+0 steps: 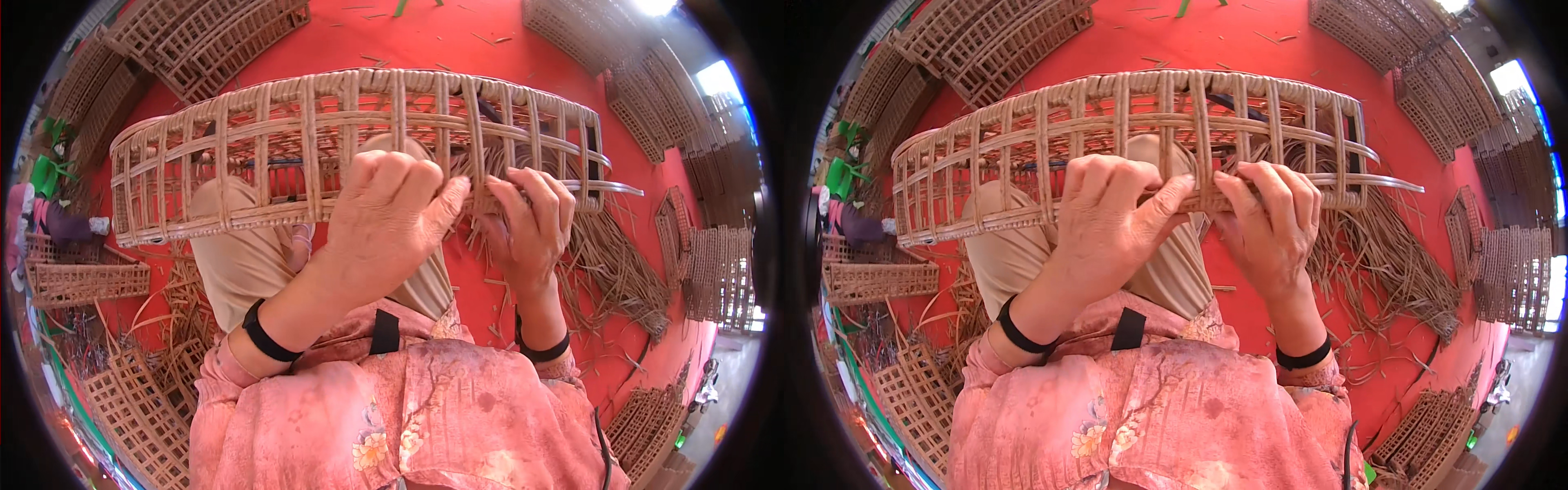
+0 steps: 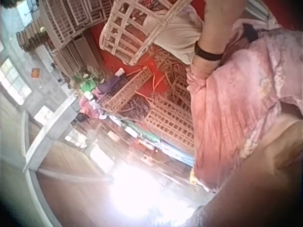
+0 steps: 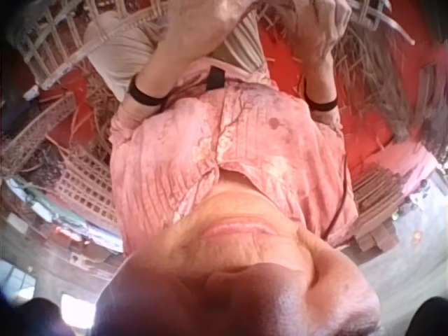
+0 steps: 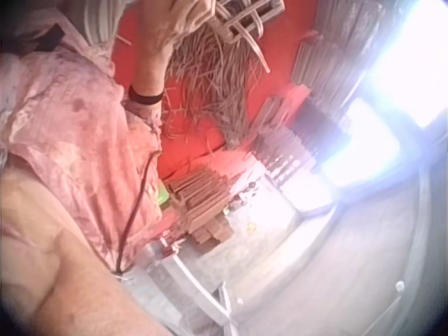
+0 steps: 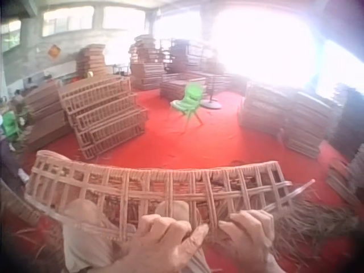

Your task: The recorder weaves thin strips of rattan or bamboo into a pre-constructed rectangular frame to create a basket or furniture component.

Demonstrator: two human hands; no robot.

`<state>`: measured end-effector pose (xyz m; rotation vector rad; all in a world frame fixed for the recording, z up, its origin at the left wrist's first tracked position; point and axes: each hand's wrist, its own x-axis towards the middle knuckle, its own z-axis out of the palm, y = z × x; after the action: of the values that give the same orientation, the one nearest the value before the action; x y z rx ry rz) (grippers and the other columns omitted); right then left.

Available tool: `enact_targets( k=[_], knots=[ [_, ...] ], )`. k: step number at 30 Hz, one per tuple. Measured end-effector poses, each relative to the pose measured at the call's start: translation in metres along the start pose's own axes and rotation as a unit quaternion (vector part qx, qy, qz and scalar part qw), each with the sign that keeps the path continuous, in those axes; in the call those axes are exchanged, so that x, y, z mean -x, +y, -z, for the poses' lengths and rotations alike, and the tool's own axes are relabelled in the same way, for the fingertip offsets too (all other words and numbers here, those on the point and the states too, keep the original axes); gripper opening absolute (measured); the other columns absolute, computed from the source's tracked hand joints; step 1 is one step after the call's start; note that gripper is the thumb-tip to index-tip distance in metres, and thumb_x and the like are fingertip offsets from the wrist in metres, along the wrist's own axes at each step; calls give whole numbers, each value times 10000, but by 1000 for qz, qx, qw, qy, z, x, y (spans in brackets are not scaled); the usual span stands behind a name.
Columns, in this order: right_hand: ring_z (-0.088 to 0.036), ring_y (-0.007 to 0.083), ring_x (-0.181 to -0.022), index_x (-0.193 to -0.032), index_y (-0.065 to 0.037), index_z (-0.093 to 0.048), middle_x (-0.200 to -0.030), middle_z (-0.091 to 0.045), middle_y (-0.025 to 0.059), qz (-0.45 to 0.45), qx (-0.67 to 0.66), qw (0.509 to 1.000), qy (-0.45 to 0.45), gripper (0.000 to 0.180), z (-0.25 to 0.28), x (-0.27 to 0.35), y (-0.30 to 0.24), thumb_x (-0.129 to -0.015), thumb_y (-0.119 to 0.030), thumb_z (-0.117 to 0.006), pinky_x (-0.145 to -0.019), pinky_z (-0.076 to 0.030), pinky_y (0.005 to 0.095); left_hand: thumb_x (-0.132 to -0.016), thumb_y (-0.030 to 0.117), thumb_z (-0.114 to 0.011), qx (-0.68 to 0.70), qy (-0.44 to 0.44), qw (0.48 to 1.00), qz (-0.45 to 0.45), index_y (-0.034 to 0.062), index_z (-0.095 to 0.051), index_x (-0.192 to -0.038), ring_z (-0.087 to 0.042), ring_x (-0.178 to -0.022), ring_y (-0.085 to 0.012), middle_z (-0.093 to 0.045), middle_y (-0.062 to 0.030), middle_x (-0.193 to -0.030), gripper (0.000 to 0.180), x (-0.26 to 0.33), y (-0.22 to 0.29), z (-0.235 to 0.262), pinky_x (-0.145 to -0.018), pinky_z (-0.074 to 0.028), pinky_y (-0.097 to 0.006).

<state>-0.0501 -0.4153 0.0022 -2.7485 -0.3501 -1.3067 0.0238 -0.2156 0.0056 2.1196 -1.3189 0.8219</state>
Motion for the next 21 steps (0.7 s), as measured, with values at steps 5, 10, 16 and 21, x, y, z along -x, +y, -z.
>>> enact_targets(
  k=[5,10,16,21],
  knots=[
    [-601,216,-1011,-1069,-173,-710,-1085,-612,-4,11,5,1000,2,437,1,2,9,-659,-198,-859,-895,-471,396,-712,136,-794,-32,27,999,7,110,-735,-1074,-563,-960,-226,-590,-18,-1056,367,-6,9,-12,-816,-414,-398],
    [-590,172,-945,-1035,-201,-712,-1022,-589,-49,-1,10,1000,9,413,3,5,7,-650,-223,-860,-832,-435,356,-696,149,-809,-23,4,1000,-19,88,-724,-1040,-571,-955,-225,-596,-14,-1082,359,-4,5,-12,-816,-434,-418],
    [-588,213,-1022,-1067,-171,-715,-1095,-611,-4,-33,13,999,30,412,1,7,9,-679,-236,-837,-915,-444,404,-678,155,-824,32,24,999,22,71,-692,-1104,-574,-973,-224,-595,-33,-1083,454,-11,11,-6,-833,-449,-417],
    [-577,286,-1124,-1158,-114,-688,-1178,-626,48,-52,35,998,-31,495,24,14,38,-688,-211,-810,-1001,-430,452,-717,136,-794,88,20,996,-13,67,-660,-1175,-572,-999,-236,-592,-65,-1093,482,-29,28,-18,-870,-435,-406]
  ],
)
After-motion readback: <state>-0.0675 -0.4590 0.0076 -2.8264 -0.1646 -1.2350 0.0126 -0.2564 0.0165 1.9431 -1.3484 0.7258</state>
